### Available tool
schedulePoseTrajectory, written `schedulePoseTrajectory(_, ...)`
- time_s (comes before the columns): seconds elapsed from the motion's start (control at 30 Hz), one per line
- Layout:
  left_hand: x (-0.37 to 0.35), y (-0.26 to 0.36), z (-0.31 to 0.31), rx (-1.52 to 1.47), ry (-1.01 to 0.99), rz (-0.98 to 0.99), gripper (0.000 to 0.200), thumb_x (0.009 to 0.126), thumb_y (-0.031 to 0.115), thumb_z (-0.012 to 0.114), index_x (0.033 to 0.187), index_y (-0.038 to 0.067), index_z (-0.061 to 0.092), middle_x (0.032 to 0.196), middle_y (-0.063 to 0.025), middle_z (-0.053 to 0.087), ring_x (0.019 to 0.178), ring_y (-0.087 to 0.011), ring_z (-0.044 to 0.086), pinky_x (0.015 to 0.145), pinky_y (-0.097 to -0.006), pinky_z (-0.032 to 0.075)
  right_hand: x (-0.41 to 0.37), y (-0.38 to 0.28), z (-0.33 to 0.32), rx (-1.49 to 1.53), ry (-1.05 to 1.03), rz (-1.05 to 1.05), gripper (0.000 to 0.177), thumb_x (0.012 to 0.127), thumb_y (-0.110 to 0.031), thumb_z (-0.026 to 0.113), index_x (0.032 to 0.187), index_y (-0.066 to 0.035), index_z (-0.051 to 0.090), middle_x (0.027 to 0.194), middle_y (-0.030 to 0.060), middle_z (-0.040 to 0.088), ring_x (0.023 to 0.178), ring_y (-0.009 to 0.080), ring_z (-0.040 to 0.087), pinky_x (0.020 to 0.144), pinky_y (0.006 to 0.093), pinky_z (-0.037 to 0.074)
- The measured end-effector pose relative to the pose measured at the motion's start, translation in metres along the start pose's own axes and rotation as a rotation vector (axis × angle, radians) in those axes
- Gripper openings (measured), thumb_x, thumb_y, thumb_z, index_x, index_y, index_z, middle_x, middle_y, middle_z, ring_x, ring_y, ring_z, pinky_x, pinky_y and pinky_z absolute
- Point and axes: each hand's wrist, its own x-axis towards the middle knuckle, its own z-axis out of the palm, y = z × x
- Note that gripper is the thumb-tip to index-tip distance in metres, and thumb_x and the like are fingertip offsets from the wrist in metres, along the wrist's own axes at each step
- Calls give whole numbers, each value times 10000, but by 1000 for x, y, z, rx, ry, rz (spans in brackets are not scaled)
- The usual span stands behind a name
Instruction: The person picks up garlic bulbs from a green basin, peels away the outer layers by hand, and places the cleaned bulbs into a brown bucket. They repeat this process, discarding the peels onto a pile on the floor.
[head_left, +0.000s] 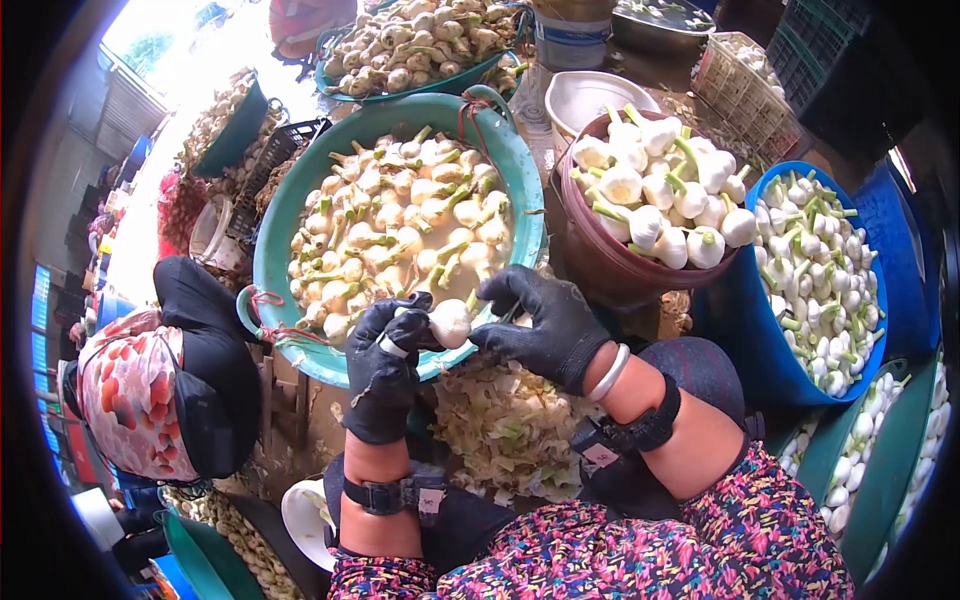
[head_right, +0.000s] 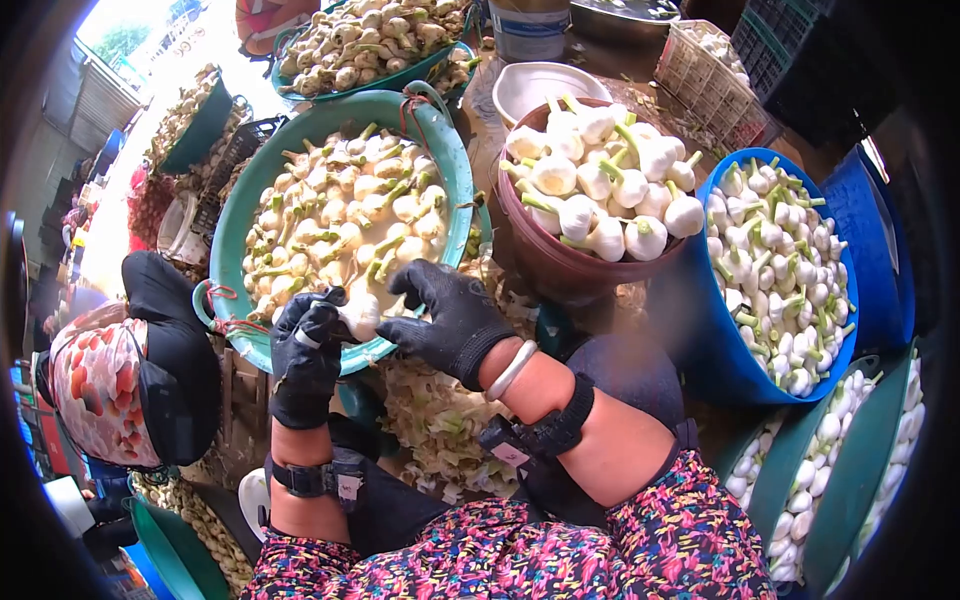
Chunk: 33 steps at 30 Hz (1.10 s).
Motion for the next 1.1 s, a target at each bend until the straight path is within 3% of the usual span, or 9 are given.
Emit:
schedulePoseTrajectory(0.33,0,5,15,96,35,-61,166,799,81,611,932,-18,599,854,-86,628,718,-146,600,701,-280,503,-4,1,18,-343,-23,-291,191,739,-193,569,813,-18,544,785,180,562,738,360,558,669,442,450)
schedulePoseTrajectory(0.47,2,1,10,-75,55,-31,177,845,152,597,977,35,579,1004,-78,601,856,-157,584,761,-310,491,-13,9,30,-289,-458,-105,173,754,-176,559,812,-15,538,780,208,550,745,373,557,672,426,445)
schedulePoseTrajectory(0.6,3,2,6,-373,-42,-99,224,807,104,632,996,7,562,945,-126,623,870,-245,616,794,-346,503,-2,-4,15,590,28,262,67,847,-101,577,870,-40,562,716,25,578,603,92,528,562,230,435)
schedulePoseTrajectory(0.73,-17,-31,6,434,-229,254,357,866,114,564,1173,-8,430,1114,-135,556,1025,-237,559,910,-350,448,10,-13,28,865,164,61,227,901,-135,546,1098,-26,525,934,30,563,827,87,535,716,216,440)
schedulePoseTrajectory(0.9,-42,1,-6,731,-295,411,329,813,171,594,1097,5,577,1193,-156,513,1075,-239,516,916,-331,411,-1,-29,46,372,-320,-43,614,895,-316,545,1351,29,323,1264,166,463,1205,216,412,1016,326,294)
schedulePoseTrajectory(0.93,-51,23,-1,79,1,-183,348,842,237,578,1099,4,577,1183,-146,519,1074,-235,516,920,-333,415,-2,-38,43,426,-324,-24,598,901,-302,535,1353,26,322,1302,173,444,1248,228,385,1034,338,276)
schedulePoseTrajectory(0.97,-60,30,-29,433,-148,313,423,852,306,578,1141,-1,537,1164,-144,528,1037,-231,542,874,-335,462,2,-33,43,456,-225,-132,580,907,-295,524,1353,19,325,1310,163,443,1253,226,384,1032,339,284)
schedulePoseTrajectory(1.0,-71,53,-40,-44,-53,110,501,846,343,587,1206,14,470,1135,-155,540,963,-236,584,820,-355,505,9,-29,40,479,-115,-239,563,914,-287,512,1354,13,328,1318,152,442,1258,225,382,1030,340,293)
schedulePoseTrajectory(1.1,-113,114,-96,215,392,169,362,862,100,565,1196,22,451,1112,-131,551,868,-211,599,736,-371,545,18,-13,11,759,-41,14,470,915,-251,488,1300,1,392,1241,127,503,1166,228,476,987,371,364)
